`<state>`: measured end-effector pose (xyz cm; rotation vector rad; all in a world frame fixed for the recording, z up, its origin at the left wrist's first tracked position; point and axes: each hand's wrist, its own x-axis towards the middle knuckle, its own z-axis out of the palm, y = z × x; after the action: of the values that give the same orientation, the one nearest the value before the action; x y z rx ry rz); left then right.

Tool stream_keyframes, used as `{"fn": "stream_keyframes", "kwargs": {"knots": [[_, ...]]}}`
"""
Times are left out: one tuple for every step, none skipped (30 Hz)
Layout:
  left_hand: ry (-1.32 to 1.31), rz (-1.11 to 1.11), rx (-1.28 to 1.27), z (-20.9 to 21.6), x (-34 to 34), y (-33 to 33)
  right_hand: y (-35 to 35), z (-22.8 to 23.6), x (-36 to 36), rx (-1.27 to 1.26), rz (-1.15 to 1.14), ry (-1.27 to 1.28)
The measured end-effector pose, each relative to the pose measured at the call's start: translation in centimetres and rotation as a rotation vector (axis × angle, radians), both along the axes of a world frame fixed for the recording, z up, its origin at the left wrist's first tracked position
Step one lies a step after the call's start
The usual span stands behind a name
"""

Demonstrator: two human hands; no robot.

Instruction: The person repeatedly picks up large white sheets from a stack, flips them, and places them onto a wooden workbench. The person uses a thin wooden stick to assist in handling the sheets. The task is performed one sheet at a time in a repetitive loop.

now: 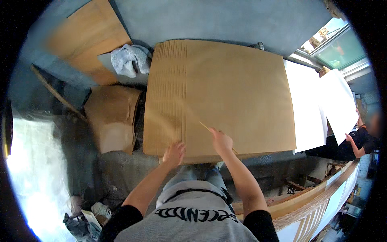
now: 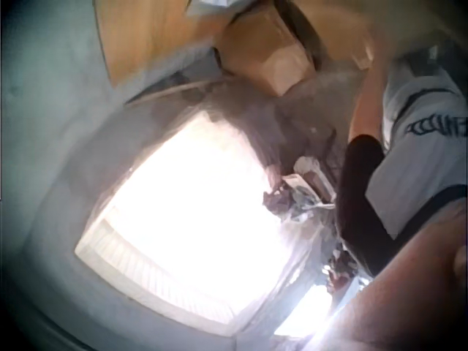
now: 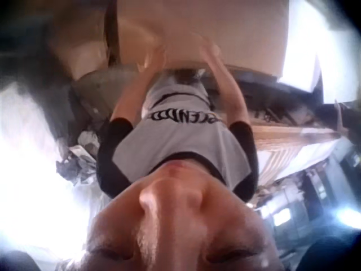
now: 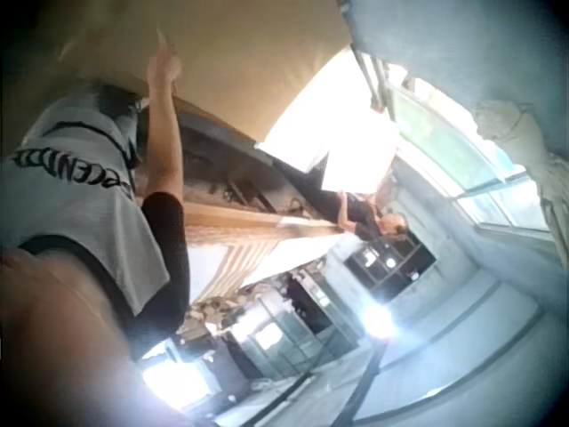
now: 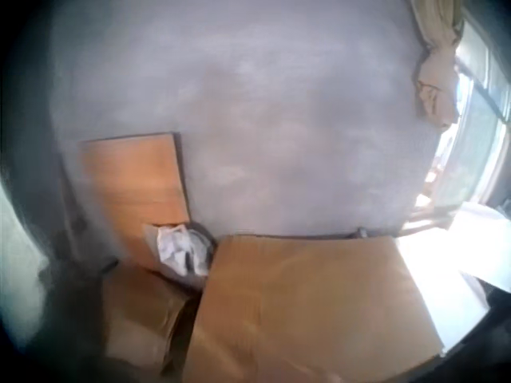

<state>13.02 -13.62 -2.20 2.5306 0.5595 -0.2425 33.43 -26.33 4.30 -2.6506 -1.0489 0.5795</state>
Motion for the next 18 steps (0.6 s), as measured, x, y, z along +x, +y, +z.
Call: {"fn": "stream_keyframes", "kwargs": {"knots": [[0.033, -0.049, 0.014, 0.2, -0.2, 0.1, 2.8, 0.1, 0.6, -0.047, 0.017, -0.001], [0.051, -0.074, 0.023, 0.1, -0.5, 0.2, 5.3, 0.1, 1.1, -0.093, 0.033, -0.001], [0.072, -0.091, 0.035, 0.0, -1.0, 0.2, 7.5, -0.3, 1.4, -0.096, 0.043, -0.033], [0.093, -0.11, 0.047, -0.1, -1.1, 0.3, 9.3, -1.2, 2.0, -0.1, 0.049, -0.065], [0.108, -0.11, 0.037, 0.0, -1.0, 0.4, 10.5, -2.1, 2.8, -0.105, 0.053, -0.099], [0.125, -0.111, 0.025, 0.2, -1.0, 0.4, 11.2, -3.0, 3.7, -0.139, 0.07, -0.116], [0.142, -0.115, 0.011, 0.1, -0.7, 0.4, 11.6, -3.8, 4.8, -0.174, 0.084, -0.132], [0.143, -0.123, 0.043, -0.2, -1.2, 0.3, 12.1, -4.3, 5.0, -0.208, 0.113, -0.137], [0.143, -0.133, 0.074, -0.5, -1.4, 0.2, 12.1, -4.6, 5.9, -0.192, 0.085, -0.141], [0.142, -0.143, 0.104, -1.0, -1.4, 0.1, 11.6, -4.6, 7.2, -0.177, 0.055, -0.147], [0.175, -0.12, 0.059, -0.5, -1.0, 0.3, 11.5, -4.4, 8.0, -0.158, 0.028, -0.15], [0.206, -0.098, 0.014, 0.0, -0.6, 0.4, 11.6, -4.4, 8.2, -0.177, 0.096, -0.182], [0.236, -0.077, -0.033, 0.6, 0.0, 0.5, 11.4, -4.4, 8.2, -0.196, 0.163, -0.215], [0.298, -0.065, -0.053, 1.4, 0.3, 0.6, 11.4, -4.2, 8.2, -0.21, 0.235, -0.243], [0.359, -0.054, -0.074, 2.1, 0.7, 0.7, 11.3, -4.6, 9.0, -0.197, 0.176, -0.229], [0.419, -0.045, -0.095, 2.5, 1.0, 0.8, 11.2, -5.2, 10.2, -0.184, 0.116, -0.216], [0.428, -0.066, -0.068, 2.2, 0.9, 0.7, 11.5, -5.1, 10.8, -0.17, 0.06, -0.196], [0.436, -0.089, -0.042, 1.5, 0.8, 0.7, 11.8, -5.0, 11.3, -0.151, 0.086, -0.191]]}}
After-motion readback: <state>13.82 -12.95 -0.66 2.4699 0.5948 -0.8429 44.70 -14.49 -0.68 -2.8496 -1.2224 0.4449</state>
